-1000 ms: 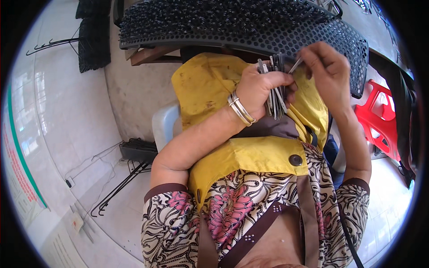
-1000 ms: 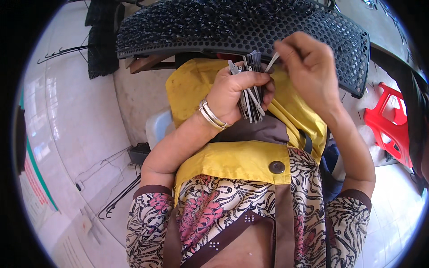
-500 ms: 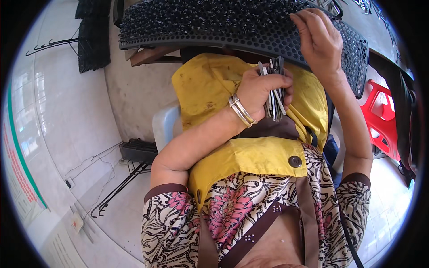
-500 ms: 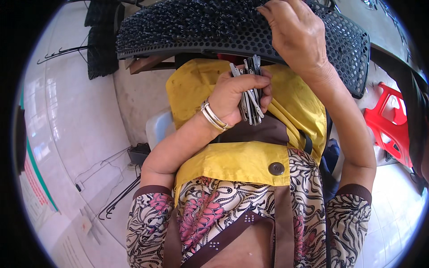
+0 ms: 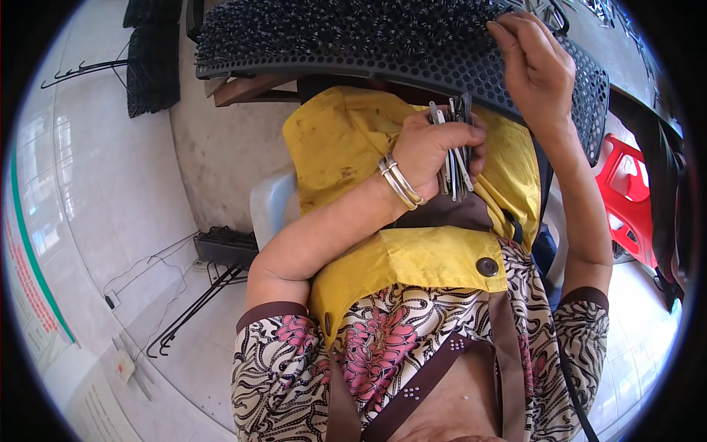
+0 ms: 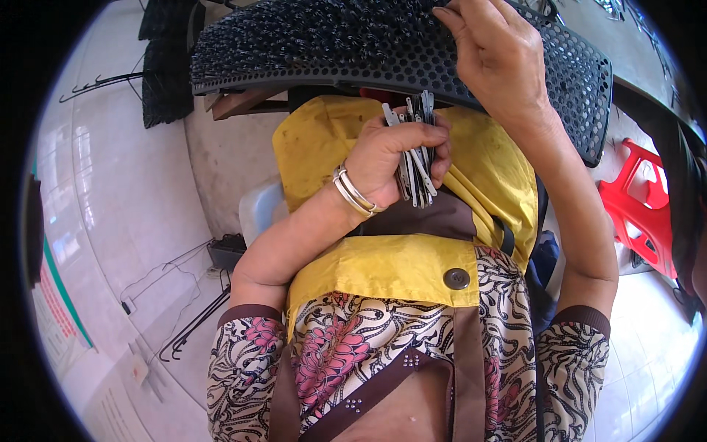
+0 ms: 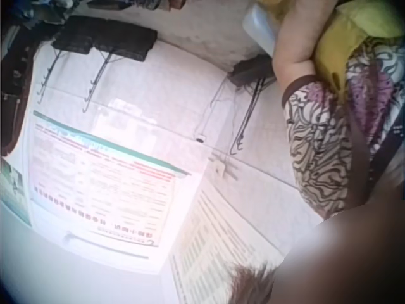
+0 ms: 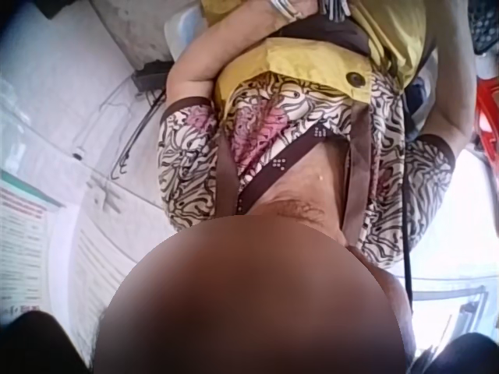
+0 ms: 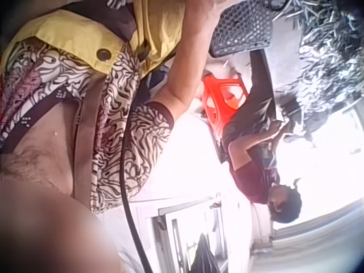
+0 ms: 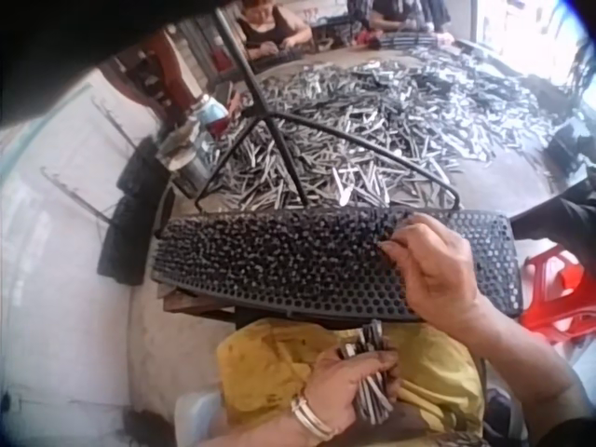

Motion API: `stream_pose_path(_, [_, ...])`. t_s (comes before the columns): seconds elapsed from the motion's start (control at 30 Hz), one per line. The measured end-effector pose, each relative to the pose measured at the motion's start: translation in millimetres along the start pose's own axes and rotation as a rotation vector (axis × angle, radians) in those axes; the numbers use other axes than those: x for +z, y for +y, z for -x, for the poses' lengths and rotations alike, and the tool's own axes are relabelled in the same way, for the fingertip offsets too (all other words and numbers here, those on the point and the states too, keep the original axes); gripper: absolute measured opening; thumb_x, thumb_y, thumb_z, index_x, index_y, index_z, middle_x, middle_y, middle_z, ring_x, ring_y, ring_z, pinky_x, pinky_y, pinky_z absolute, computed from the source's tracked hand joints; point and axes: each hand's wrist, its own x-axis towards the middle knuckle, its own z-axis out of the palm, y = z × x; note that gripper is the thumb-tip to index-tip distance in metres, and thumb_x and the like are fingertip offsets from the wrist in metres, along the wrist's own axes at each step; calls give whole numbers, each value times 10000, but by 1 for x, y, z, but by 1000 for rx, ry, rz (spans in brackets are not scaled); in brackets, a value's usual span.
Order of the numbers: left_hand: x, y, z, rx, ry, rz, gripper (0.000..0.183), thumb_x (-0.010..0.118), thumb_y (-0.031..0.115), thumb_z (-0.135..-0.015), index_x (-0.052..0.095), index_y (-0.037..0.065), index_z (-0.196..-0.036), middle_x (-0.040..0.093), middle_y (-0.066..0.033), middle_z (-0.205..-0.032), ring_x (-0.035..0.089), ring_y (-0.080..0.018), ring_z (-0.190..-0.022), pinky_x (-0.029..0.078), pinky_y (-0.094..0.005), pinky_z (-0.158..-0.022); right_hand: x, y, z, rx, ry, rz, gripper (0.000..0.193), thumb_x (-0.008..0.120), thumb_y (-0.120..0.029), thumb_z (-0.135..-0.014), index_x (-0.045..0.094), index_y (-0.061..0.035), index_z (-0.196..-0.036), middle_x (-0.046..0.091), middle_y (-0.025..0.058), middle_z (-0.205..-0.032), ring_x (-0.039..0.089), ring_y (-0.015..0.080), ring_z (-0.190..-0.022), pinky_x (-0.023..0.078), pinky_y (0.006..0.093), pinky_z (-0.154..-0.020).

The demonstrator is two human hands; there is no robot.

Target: Inserting small metal pins into holes in a black rubber mat.

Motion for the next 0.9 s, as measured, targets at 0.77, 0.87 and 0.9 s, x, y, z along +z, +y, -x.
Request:
stream_pose_path(0.77, [5,6,6,11,-163,-116,122,582,34,-748,553,-8,-858,562,-106,-648,561,-200,-516,453,-295,-443,-27,-30,27,735,-479,-644,124,611,-85,-798,599,37,-780,543,-4,-593,469,34,-533,381,198,-480])
stream_pose_path(0.87, [8,5,7,24,-203,-149,116,580,38,-749,564,-6,-855,576,-108,-663,569,-197,-522,463,-285,-449,-28,-30,34,792,-400,-692,134,604,-91,-805,591,36,-766,546,4,-592,473,39,-530,383,195,-484])
stream_pose_path(0.9, [11,4,7,46,-156,-146,85,586,28,-735,566,-6,-811,578,-103,-652,566,-188,-505,462,-283,-435,-27,-30,37,792,-398,-691,134,604,-91,-805,591,36,-766,546,4,-592,473,39,-530,383,195,-484])
